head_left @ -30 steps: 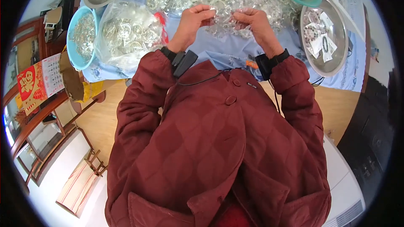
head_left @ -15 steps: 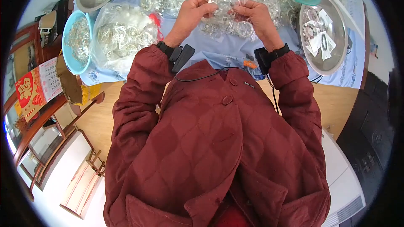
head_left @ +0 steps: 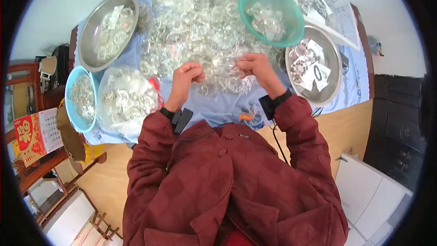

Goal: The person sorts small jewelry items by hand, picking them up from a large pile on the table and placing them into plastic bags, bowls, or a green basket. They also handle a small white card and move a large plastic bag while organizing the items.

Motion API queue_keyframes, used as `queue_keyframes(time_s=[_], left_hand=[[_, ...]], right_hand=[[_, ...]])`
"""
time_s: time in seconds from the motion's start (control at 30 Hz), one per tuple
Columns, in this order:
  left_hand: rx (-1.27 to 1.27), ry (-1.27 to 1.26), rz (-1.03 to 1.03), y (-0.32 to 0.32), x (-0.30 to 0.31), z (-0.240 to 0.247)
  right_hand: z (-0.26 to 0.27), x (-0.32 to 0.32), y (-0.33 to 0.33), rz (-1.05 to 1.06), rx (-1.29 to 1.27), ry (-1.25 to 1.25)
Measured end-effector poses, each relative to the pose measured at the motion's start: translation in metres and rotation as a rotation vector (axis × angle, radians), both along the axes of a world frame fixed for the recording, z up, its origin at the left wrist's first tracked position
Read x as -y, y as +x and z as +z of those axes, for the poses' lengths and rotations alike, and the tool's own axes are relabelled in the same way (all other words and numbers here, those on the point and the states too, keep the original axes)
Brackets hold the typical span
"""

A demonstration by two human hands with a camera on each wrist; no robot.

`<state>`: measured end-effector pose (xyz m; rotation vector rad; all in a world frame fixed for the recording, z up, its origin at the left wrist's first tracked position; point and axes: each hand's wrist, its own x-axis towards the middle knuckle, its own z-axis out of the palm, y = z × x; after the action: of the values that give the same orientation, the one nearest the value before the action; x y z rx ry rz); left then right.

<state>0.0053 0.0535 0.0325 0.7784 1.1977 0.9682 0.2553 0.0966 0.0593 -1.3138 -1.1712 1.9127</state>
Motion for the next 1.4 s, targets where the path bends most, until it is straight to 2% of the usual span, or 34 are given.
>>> queue_keyframes(time_s=[0.07, 0.13, 0.17, 0.2, 0.23, 0.27, 0.37, 0.5, 0.63, 0.77, 0.9, 1.13, 1.17, 1.23, 1.4], left_hand=[[0.023, -0.027, 0.035, -0.009, 0.001, -0.004], [-0.016, -0.029, 0.096, -0.017, 0.012, -0.008], [-0.006, -0.037, 0.089, -0.026, 0.019, -0.019], [0.005, -0.037, 0.075, -0.034, 0.023, -0.027], [0.004, -0.077, 0.102, -0.038, 0.029, -0.027], [0.004, -0.130, 0.127, -0.037, 0.033, -0.027], [0.026, -0.165, 0.122, -0.037, 0.043, -0.029], [0.002, -0.167, 0.201, -0.046, 0.035, -0.038], [-0.112, -0.148, 0.284, -0.067, 0.043, -0.057], [-0.210, -0.175, 0.333, -0.078, 0.035, -0.068], [-0.182, -0.178, 0.465, -0.075, 0.029, -0.078], [0.160, -0.275, 0.559, -0.079, 0.002, -0.090], [0.162, -0.269, 0.551, -0.084, 0.002, -0.093], [0.295, -0.192, 0.340, -0.098, 0.004, -0.114], [0.296, -0.273, 0.348, -0.101, -0.007, -0.104]], right_hand=[[0.020, -0.014, 0.028, -0.220, -0.038, 0.047], [0.045, -0.031, 0.061, -0.348, -0.099, 0.136], [0.048, -0.043, 0.083, -0.356, -0.100, 0.174], [0.047, -0.059, 0.108, -0.462, -0.160, 0.249], [0.053, -0.076, 0.130, -0.570, -0.219, 0.330], [0.067, -0.092, 0.147, -0.588, -0.212, 0.370], [0.085, -0.121, 0.178, -0.889, -0.316, 0.398], [0.061, -0.126, 0.170, -0.809, -0.260, 0.286], [0.052, -0.089, 0.102, -0.642, -0.420, 0.107], [0.029, -0.050, 0.045, -0.422, -0.428, 0.031], [0.000, -0.016, -0.001, -0.316, -0.392, -0.093], [-0.038, 0.014, -0.056, -0.244, -0.297, -0.196], [-0.039, 0.014, -0.061, -0.243, -0.275, -0.196], [-0.050, 0.017, -0.069, -0.253, -0.268, -0.211], [-0.040, 0.010, -0.089, -0.298, -0.246, -0.208]])
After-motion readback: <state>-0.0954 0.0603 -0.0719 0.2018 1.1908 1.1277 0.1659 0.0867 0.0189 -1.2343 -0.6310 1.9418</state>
